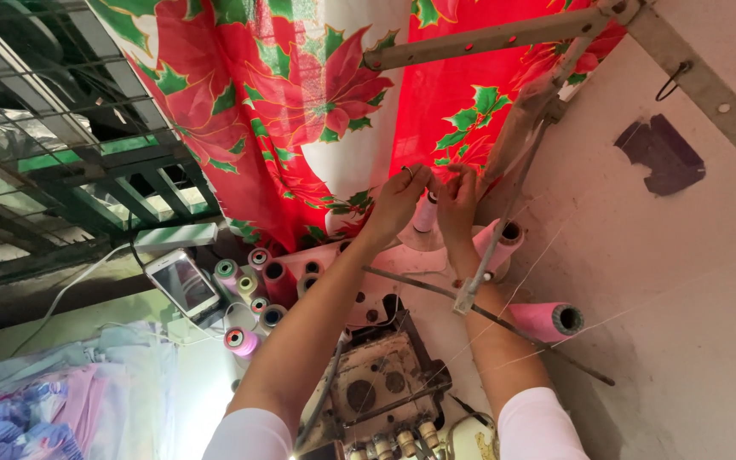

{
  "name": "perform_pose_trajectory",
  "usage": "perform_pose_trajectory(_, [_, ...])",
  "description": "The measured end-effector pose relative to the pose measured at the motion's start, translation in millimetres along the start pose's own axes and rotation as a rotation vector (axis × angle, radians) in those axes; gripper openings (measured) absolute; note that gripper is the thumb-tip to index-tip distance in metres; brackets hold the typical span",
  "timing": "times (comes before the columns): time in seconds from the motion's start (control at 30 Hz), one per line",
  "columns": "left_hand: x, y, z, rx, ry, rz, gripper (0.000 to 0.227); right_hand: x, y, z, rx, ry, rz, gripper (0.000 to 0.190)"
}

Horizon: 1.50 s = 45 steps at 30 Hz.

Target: The person selects a pink spool of thread from a wall-mounted shelf and places it on a thread stand. They then pull the thread end and guide it through the tension guides and mechanism of a sewing machine, preparing it for use.

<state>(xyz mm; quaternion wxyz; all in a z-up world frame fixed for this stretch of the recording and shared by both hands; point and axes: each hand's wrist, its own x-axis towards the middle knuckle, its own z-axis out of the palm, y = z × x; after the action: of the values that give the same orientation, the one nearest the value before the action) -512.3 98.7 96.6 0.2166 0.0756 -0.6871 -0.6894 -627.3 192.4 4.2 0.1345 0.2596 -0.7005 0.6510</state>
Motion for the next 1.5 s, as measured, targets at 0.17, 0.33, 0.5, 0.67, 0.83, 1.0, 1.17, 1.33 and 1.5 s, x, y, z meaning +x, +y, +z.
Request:
perform_pose_trajectory(0.17, [6,-21,2,0.102,0.071,-0.076,0.04,14,-107,-10,0.659,-0.092,-0.08,0.017])
perform_pose_trajectory(0.33, [27,-62,11,-0.324,-0.015,-0.292,0.03,-21,-141,-16,0.884,-0.19,-0.003,0.011])
perform_pose_trajectory(0.5, [4,-10,-7,-0.785,-0.216,-0.295,0.034,-55,-104,-26,1.046,-0.15,0.125,0.013])
perform_pose_trajectory(0.67, [0,0,-13,-0.799,-0.179,-0.255,0.034,-75,-83,-28,0.682,0.041,0.403,0.022])
perform_pose_trajectory(0.83, [-4,1,-17,-0.79,-0.181,-0.226,0.035,-72,-100,-23,0.365,-0.127,0.106,0.033])
perform_pose_trajectory(1.0, [-7,3,-18,-0.784,-0.154,-0.212,0.033,-69,-58,-20,0.429,-0.182,0.181,0.028])
perform_pose_trajectory(1.17, [-14,21,-23,-0.546,-0.022,-0.19,0.027,-54,-106,-30,-0.248,-0.008,-0.397,0.008])
perform_pose_trajectory(1.33, [-22,21,-33,0.013,0.023,-0.142,0.021,-12,-129,-37,-0.34,0.025,-0.749,0.004])
perform_pose_trajectory(1.5, [-35,46,-36,0.34,0.026,-0.101,0.044,21,-153,-30,-0.35,-0.099,-0.905,0.01])
